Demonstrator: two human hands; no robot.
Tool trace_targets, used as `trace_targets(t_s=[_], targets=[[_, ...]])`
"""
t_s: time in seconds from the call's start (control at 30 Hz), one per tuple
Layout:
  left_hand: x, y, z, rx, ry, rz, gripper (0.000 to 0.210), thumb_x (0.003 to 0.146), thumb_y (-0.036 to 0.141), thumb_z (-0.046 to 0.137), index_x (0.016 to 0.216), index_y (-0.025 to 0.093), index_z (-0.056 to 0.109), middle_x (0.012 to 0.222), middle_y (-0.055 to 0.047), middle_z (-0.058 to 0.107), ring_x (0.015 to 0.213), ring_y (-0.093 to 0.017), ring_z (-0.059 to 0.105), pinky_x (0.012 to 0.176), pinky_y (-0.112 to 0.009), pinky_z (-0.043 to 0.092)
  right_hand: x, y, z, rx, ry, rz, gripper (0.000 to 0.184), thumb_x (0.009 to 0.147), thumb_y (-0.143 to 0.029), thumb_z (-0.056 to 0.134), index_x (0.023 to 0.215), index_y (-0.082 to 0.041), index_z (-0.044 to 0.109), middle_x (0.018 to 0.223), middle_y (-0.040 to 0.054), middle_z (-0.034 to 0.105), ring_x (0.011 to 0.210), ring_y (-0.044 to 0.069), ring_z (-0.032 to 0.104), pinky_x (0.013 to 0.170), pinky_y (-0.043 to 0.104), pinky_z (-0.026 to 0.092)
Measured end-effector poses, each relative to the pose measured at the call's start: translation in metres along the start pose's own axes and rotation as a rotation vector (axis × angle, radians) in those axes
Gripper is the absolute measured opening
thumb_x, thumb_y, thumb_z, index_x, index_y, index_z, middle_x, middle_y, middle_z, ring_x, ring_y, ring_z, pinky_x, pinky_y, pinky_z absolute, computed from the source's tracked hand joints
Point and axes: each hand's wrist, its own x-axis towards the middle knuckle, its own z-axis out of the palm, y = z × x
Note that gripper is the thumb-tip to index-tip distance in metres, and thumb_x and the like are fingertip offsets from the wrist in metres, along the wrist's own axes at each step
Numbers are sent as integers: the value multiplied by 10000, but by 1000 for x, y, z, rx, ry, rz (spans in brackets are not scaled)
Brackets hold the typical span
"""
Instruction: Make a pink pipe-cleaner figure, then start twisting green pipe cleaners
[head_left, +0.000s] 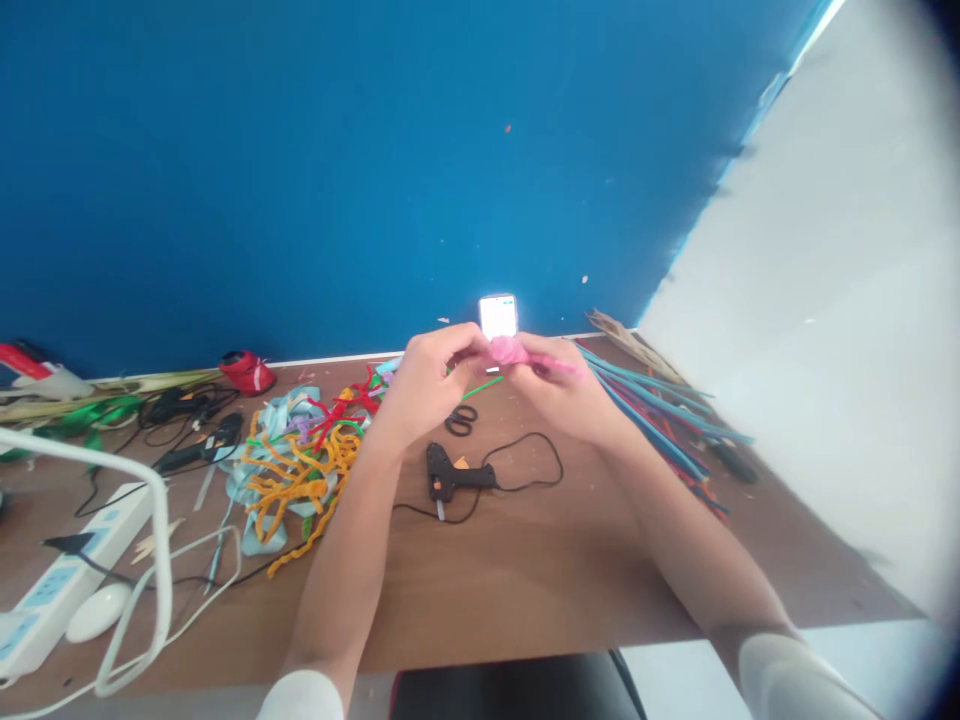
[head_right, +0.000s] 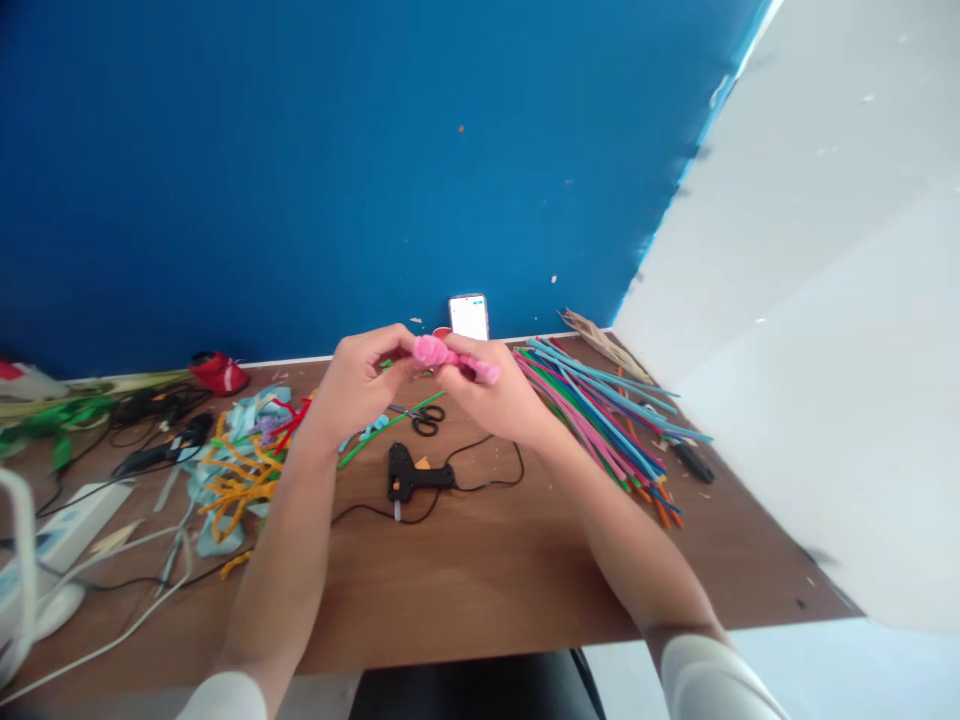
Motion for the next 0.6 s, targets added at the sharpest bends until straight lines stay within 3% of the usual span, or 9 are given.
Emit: trace_targets(t_s=[0.13,0.2,0.27,0.37,0.53,0.6], targets=[[-1,-3,7,295,154,410,163,979,145,539,860,185,642,875,-36,716,835,-139,632,755,-276,487,-1,-4,2,666,-96,397,220,825,-258,554,637,-215,448,569,-83,219,514,87,181,494,284,147],[-2,-7,9,377,209,540,168,987,126,506,912,188,644,917,-56,725,877,-154,628,779,-295,501,-1,-5,3,826,-159,525,229,819,-267,573,626,-214,460,567,-89,173,500,86,156,485,291,118],[-2,-10,10,396,236,571,144,980,122,522,957,187,649,945,-66,730,901,-161,626,794,-302,504,-2,-5,2,839,-137,512,234,821,-265,593,625,-209,477,562,-88,185,503,85,168,488,291,122],[-1,-10,6,283,183,470,76,961,170,596,934,186,665,918,-40,733,860,-141,634,783,-279,488,-1,-4,1,610,-21,316,237,838,-250,601,629,-200,503,555,-74,289,529,84,235,513,282,177],[1,-4,0,20,1,-27,339,1011,382,515,783,169,650,717,-4,652,671,-107,569,633,-258,411,0,0,-2,70,59,-17,141,850,-162,554,713,-191,562,648,-46,486,596,91,384,579,266,291],[1,-3,2,-128,-51,-163,414,993,476,514,744,165,625,675,-5,613,620,-107,528,574,-253,384,0,4,-2,-135,90,-139,96,833,-130,543,780,-194,592,683,-39,544,600,98,426,596,262,321]])
